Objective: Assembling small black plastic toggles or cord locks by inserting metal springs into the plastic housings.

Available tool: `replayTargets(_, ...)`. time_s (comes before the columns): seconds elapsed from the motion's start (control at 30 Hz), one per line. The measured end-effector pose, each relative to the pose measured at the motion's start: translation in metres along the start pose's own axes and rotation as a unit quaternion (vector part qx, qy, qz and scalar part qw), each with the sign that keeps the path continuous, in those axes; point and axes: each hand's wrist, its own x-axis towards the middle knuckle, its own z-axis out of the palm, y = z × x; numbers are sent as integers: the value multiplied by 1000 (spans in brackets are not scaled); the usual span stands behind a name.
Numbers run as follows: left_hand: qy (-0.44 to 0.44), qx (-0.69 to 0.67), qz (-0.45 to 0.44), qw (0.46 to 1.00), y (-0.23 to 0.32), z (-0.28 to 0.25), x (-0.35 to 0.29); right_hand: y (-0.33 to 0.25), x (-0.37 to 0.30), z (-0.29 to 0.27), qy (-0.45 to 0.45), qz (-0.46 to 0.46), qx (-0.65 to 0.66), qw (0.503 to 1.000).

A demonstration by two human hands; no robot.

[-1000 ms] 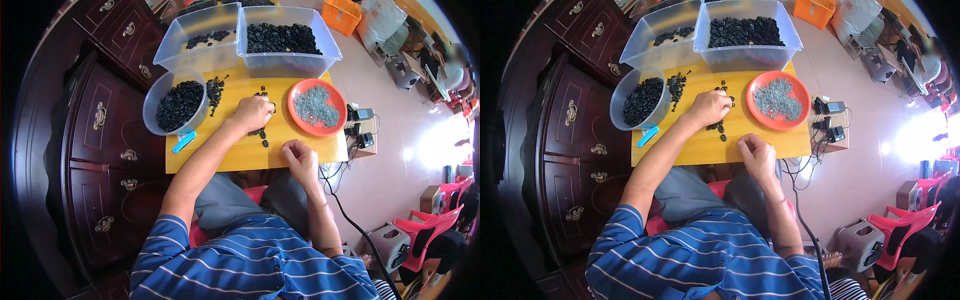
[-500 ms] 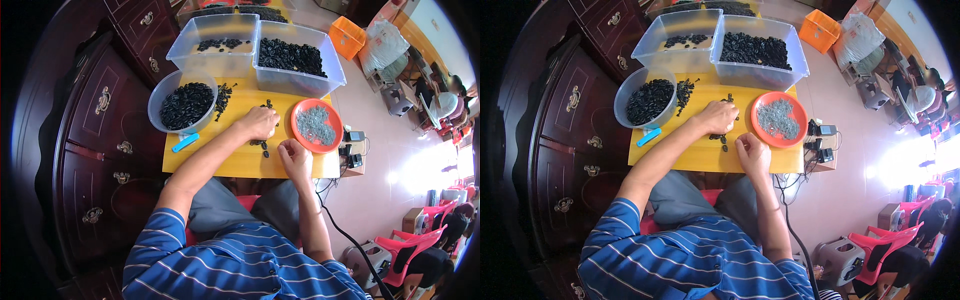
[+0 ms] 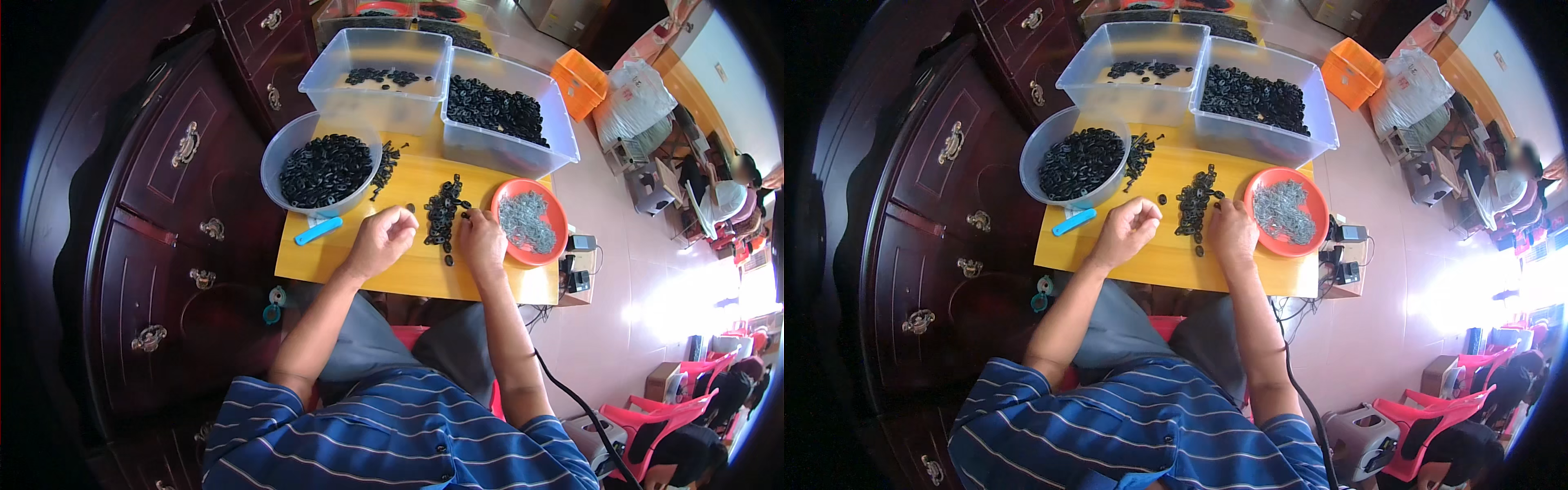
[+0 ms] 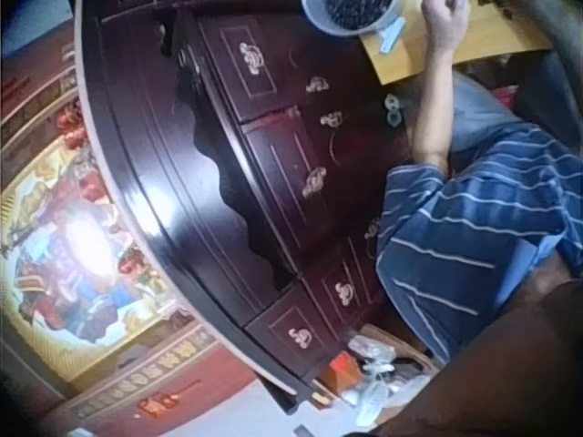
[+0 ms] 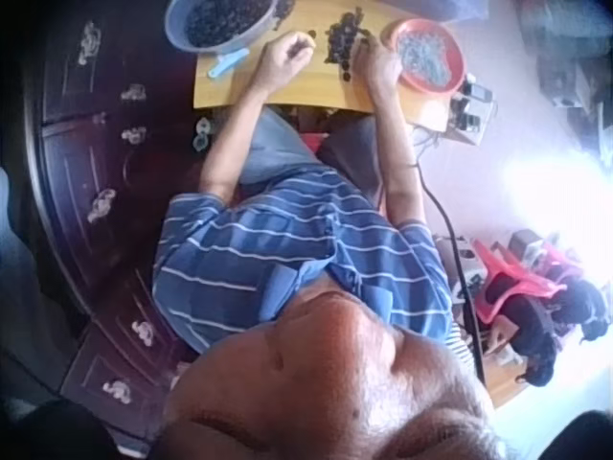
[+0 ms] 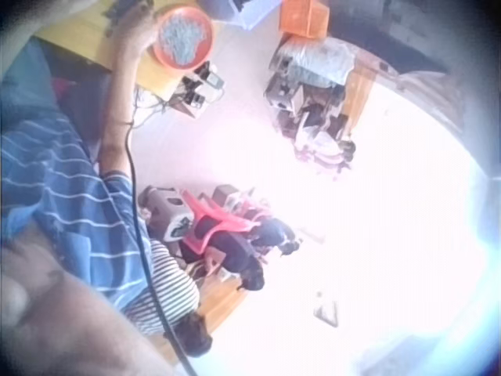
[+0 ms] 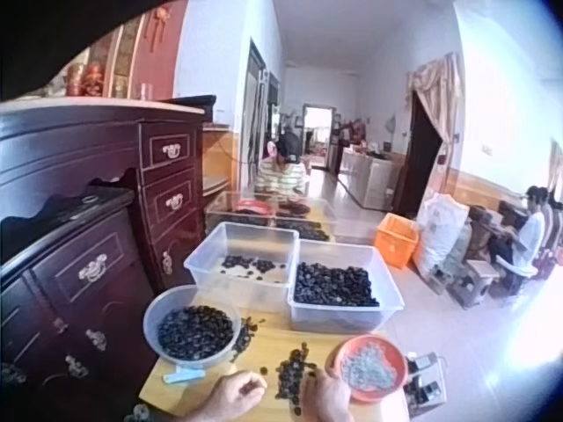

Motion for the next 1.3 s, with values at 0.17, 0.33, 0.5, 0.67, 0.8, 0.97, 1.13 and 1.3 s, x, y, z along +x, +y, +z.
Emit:
replayTargets(0.17,-13,8,1,1000,0,-2,-5,1,-2,5,6,-13,-24,1000)
replayTargets(0.33,-22,-14,-5,1000,-12,6,-3,5,-1,9,3,-17,-8,1000)
replayTargets(0.5,-16,-9,-34,999,-32,10,-8,9,-7,8,28,-53,23,998)
replayTargets(0.67,-31,-72,-99,992,-44,9,-17,9,-29,-10,56,-57,178,981)
replayTargets(0.8,-30,-61,-60,996,-34,15,-17,8,-59,-24,10,5,326,945)
replayTargets(0.97,-79,-111,-70,988,-16,42,-21,20,-80,-25,-6,50,451,891)
replayTargets(1.13,-72,-133,-68,986,-2,57,-22,12,-83,-38,-52,39,490,869)
replayTargets(1.3,-74,-148,-70,984,7,63,-26,6,-90,-37,-83,45,505,858)
